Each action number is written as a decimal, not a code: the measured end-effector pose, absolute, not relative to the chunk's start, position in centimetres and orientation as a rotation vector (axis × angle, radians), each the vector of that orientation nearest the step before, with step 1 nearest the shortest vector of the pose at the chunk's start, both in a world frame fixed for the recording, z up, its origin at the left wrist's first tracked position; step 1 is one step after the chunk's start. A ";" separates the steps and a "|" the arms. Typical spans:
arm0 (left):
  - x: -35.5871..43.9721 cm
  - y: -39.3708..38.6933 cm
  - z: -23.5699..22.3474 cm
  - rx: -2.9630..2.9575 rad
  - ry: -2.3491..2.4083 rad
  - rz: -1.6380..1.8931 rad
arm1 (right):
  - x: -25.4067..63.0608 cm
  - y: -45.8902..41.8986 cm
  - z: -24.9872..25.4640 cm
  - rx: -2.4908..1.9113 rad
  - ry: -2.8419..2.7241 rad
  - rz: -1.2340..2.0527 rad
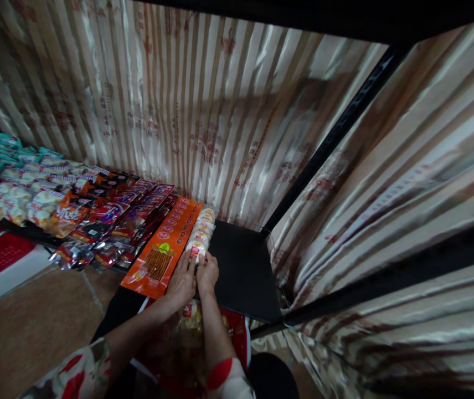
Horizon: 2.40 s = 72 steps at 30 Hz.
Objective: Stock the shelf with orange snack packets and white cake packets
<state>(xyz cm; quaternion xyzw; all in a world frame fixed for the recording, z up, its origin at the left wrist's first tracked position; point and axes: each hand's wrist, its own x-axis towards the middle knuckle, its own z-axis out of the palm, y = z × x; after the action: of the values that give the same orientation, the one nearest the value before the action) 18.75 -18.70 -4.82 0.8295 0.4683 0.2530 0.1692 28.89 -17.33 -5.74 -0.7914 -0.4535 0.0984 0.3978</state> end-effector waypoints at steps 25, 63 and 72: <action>20.0 -17.8 -5.0 2.414 1.486 0.632 | 28.5 -16.5 -5.0 -1.995 -1.073 0.230; 17.5 -22.9 -5.9 2.440 1.079 1.012 | 26.8 -24.9 -5.8 -1.650 -0.913 0.243; 15.4 -28.6 -12.4 2.295 1.101 0.359 | 28.0 -32.2 -14.0 -1.979 -0.822 0.443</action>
<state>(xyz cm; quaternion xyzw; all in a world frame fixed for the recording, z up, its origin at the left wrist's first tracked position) 15.37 -28.60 -12.39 0.8567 0.4111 0.1340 0.2814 27.97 -32.22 -13.96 -0.8034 -0.3339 0.1797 0.4590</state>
